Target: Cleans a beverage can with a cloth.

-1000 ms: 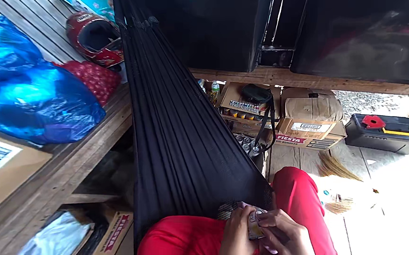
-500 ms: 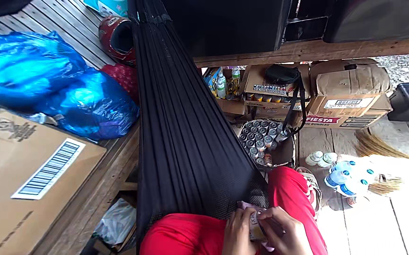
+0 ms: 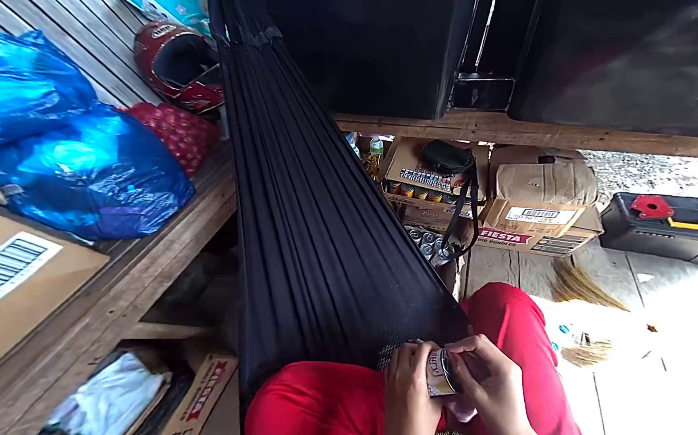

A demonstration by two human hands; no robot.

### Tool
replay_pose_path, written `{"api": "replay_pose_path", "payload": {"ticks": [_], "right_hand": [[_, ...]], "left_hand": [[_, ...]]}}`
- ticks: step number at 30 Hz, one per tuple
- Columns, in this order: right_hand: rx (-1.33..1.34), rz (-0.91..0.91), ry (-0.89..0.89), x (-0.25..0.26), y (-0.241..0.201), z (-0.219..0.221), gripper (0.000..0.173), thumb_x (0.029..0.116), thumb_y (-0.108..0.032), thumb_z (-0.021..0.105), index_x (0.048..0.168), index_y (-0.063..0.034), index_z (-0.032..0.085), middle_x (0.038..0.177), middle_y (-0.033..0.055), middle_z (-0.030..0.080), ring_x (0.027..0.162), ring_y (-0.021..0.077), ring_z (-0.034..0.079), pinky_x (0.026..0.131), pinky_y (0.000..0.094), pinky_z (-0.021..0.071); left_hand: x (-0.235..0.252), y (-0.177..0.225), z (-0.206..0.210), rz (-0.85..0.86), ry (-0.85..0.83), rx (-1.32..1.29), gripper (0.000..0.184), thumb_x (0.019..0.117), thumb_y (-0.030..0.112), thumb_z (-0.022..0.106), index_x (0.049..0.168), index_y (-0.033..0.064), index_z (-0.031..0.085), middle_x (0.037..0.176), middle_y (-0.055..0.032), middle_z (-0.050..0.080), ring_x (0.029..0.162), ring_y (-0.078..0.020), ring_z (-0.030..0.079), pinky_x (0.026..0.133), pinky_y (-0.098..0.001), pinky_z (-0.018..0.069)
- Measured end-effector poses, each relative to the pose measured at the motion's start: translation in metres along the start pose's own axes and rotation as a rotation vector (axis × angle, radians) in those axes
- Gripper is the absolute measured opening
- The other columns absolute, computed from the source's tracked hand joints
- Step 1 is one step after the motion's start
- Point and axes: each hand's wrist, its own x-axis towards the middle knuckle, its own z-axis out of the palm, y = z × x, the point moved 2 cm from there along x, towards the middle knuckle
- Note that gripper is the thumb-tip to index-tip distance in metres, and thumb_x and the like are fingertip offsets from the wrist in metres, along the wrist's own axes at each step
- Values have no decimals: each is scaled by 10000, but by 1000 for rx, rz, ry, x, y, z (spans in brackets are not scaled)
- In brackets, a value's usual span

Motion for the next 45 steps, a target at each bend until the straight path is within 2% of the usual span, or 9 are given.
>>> {"api": "replay_pose_path", "payload": {"ticks": [6,11,15,20,24,31,35,38,45], "right_hand": [[-194,4,22,14,12,-48,108,828,-168,671,864,-89,735,810,-5,708,766,-6,643,730,123,520],[-108,-26,-82,1,-9,-56,82,873,-90,682,908,-39,736,919,65,749,951,75,686,891,172,526],[70,-84,-108,-10,-18,-30,45,896,-82,677,877,-76,717,941,18,748,1025,61,678,956,190,522],[278,-88,-91,-19,-27,26,59,926,-161,687,933,-144,743,960,-45,753,981,50,696,896,207,568],[245,-129,-109,-53,-56,60,85,964,-150,658,908,-117,712,967,-34,747,1051,50,674,982,209,526],[164,-170,-7,-63,-68,90,98,949,-115,650,920,-121,744,991,-33,764,1060,60,678,988,200,521],[185,-184,39,-56,-84,93,81,964,-111,644,919,-114,711,996,-35,751,1081,49,665,1007,193,503],[199,-184,-58,-60,-86,79,85,976,-91,633,920,-96,697,1006,-22,744,1104,56,650,1027,192,481],[79,-305,-77,-17,-28,23,97,966,-117,625,922,-118,711,981,-32,751,1061,58,667,998,192,499]], "left_hand": [[28,36,28,45,56,69,565,580,98,887,1122,188,756,1068,-81,725,1004,-332,687,777,-518,556],[33,37,25,41,24,79,629,557,74,886,1159,187,743,1096,-82,715,1028,-338,677,773,-527,543],[19,16,8,58,20,43,597,594,92,871,1172,152,736,1095,-91,711,1016,-327,682,772,-509,556],[-8,-22,-31,68,70,50,574,597,153,871,1156,124,742,1072,-104,716,987,-327,691,757,-507,568],[-25,-52,-73,87,98,93,543,572,139,857,1105,173,760,1075,-70,721,996,-309,691,754,-514,555],[-34,-74,-107,157,209,111,340,702,154,780,1042,170,783,1046,-51,715,995,-245,674,823,-402,552],[-34,-70,-103,166,179,-12,348,707,179,782,1047,110,768,1049,-76,718,1007,-237,675,883,-380,549],[-29,-65,-95,157,206,11,277,751,182,743,1024,145,769,1049,-57,718,1000,-235,679,837,-425,536],[-3,-28,-37,133,274,-25,311,741,190,761,1049,144,775,1052,-67,711,1002,-256,669,825,-425,538]]}}
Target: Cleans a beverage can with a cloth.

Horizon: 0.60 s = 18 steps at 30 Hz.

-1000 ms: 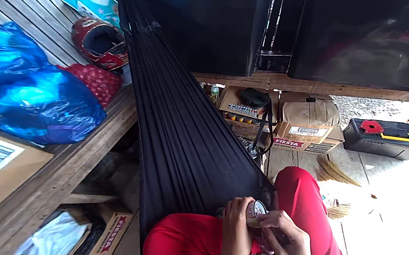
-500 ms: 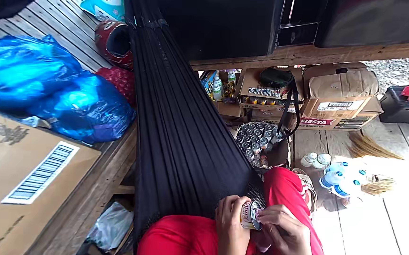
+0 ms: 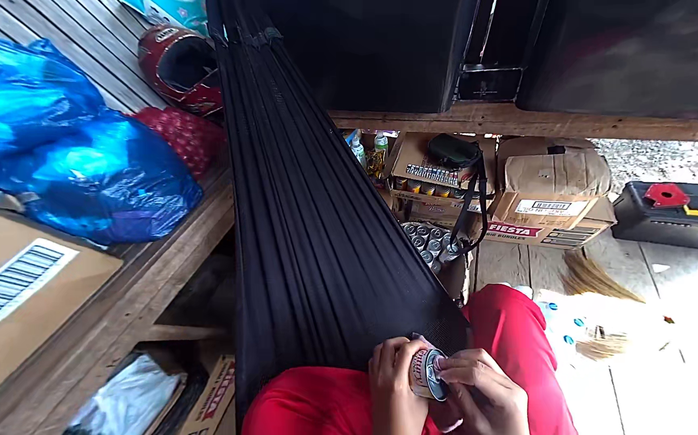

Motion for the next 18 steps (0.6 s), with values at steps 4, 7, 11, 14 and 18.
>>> {"api": "replay_pose_path", "payload": {"ticks": [4,7,11,14,18], "right_hand": [[-85,-17,-22,18,9,-42,103,978,-116,614,922,-122,701,982,-31,748,1078,57,654,1022,186,472],[-115,-64,-56,23,19,-70,97,983,-128,613,935,-130,697,993,-38,738,1082,57,647,1019,178,472],[-164,-133,-90,29,30,-90,111,998,-142,586,948,-137,685,1003,-38,726,1072,58,643,1010,173,472],[-152,-73,-108,30,19,-84,90,981,-124,606,931,-128,680,958,-33,723,1046,55,646,1004,167,471],[-94,-30,-162,16,8,-58,92,1001,-137,595,951,-123,671,987,-28,723,1053,66,638,998,170,467]], "left_hand": [[12,31,40,-26,-30,-132,332,725,170,764,1051,112,763,1053,-73,720,1012,-251,678,850,-435,549],[25,47,60,-8,-9,-126,279,762,195,750,1037,156,771,1048,-41,720,1007,-222,677,843,-418,544],[31,59,72,3,-30,-137,319,739,178,769,1057,157,765,1056,-35,714,1023,-221,671,866,-409,542],[28,53,69,2,-44,-187,328,734,171,774,1059,135,757,1055,-38,718,1026,-206,672,874,-393,549],[19,31,41,-3,-38,-118,291,751,186,769,1041,164,762,1050,-23,715,1013,-199,671,845,-407,539]]}}
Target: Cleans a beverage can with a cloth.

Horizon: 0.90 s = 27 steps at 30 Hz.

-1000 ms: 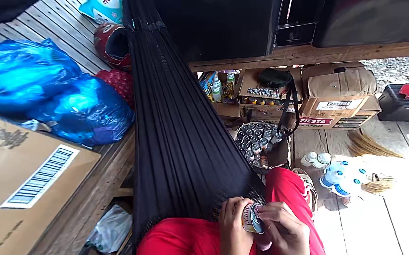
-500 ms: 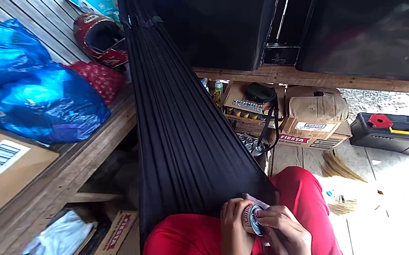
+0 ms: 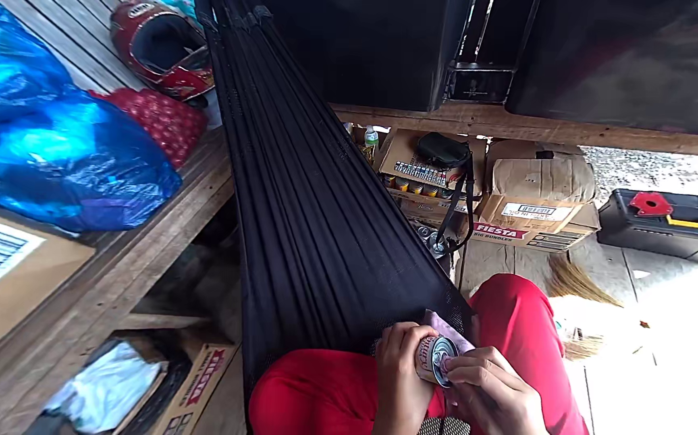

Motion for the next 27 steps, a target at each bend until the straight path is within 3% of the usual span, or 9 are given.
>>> {"api": "replay_pose_path", "payload": {"ticks": [4,8,14,19,22,27], "right_hand": [[-38,-37,63,-7,-8,49,104,997,-135,578,955,-135,673,1006,-30,724,1045,75,634,989,169,464],[28,-5,66,-6,-48,88,118,995,-113,570,970,-133,683,983,-22,722,1044,85,633,996,176,456],[83,10,17,-15,-78,122,114,1009,-113,568,967,-118,673,989,-5,720,1052,100,636,1008,180,459],[5,5,80,-6,-81,122,127,991,-87,556,967,-129,673,985,-12,716,1049,103,628,1009,177,450],[41,7,21,-6,-78,107,128,992,-78,565,969,-121,683,983,-2,718,1054,115,625,1011,185,444],[-33,-49,8,-3,-35,72,135,1001,-101,555,959,-132,680,982,-17,721,1040,96,635,996,175,460]], "left_hand": [[-16,-26,-38,-11,-14,112,363,697,176,793,1059,153,772,1054,-54,717,1009,-257,673,825,-440,544],[-33,-45,-82,-28,-70,105,379,698,163,783,1073,118,758,1059,-60,719,1019,-240,675,881,-394,556],[-38,-57,-135,9,-76,254,274,739,165,751,1011,191,779,1047,-30,719,1007,-233,678,821,-449,526],[-39,-58,-131,21,-104,160,338,701,149,771,1039,132,771,1039,-52,718,1005,-220,670,876,-359,546],[-35,-54,-119,28,-91,136,305,718,153,757,1023,140,768,1041,-43,716,1009,-213,672,867,-384,543],[-22,-38,-75,20,-32,173,298,737,157,745,1033,167,778,1047,-47,717,997,-244,677,825,-435,543]]}}
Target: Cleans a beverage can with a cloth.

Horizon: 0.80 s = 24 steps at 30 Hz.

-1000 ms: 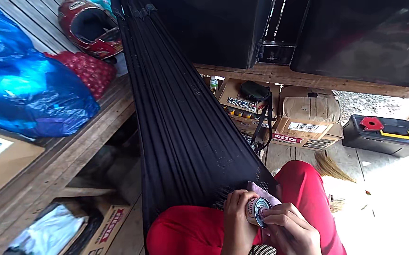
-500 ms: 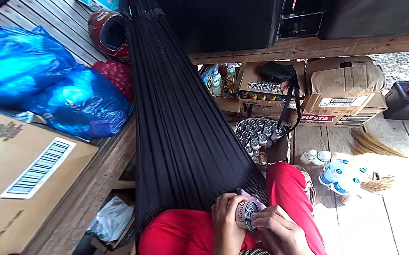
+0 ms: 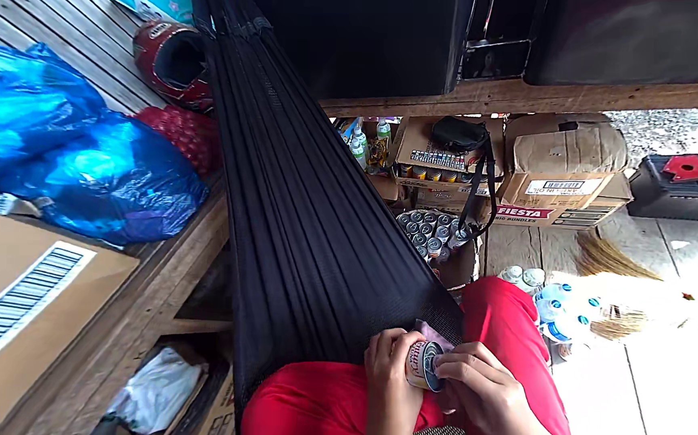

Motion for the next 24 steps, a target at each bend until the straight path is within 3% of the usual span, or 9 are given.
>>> {"api": "replay_pose_path", "payload": {"ticks": [4,8,13,18,24], "right_hand": [[-46,-22,-30,14,19,-41,144,989,-79,551,957,-138,679,965,-18,718,1039,99,631,1001,179,453],[-58,-38,-81,12,42,-79,131,999,-93,564,954,-134,680,977,-20,721,1047,94,631,1008,174,451],[-154,-46,26,22,60,-106,143,990,-93,556,949,-143,684,967,-39,720,1039,71,633,1015,173,451],[-61,1,26,15,39,-95,100,985,-103,597,940,-128,683,958,-32,729,1049,70,636,997,158,456],[-4,-59,-2,-6,27,-43,111,1015,-136,567,978,-136,672,1015,-34,720,1068,76,625,1008,168,450]], "left_hand": [[13,30,39,-40,-12,-137,361,693,134,786,1053,112,760,1066,-80,720,1017,-278,681,841,-467,553],[32,55,65,-4,55,-63,281,733,169,754,1013,195,775,1047,-26,720,995,-232,683,803,-455,530],[44,81,90,3,41,-148,373,697,143,780,1070,151,771,1060,-55,715,1023,-257,673,834,-432,551],[38,71,77,18,27,-199,329,722,158,774,1050,168,761,1055,-33,714,1020,-221,674,835,-413,546],[10,28,37,-6,-15,-112,312,732,159,763,1043,179,775,1058,-31,720,1014,-234,679,831,-437,546]]}}
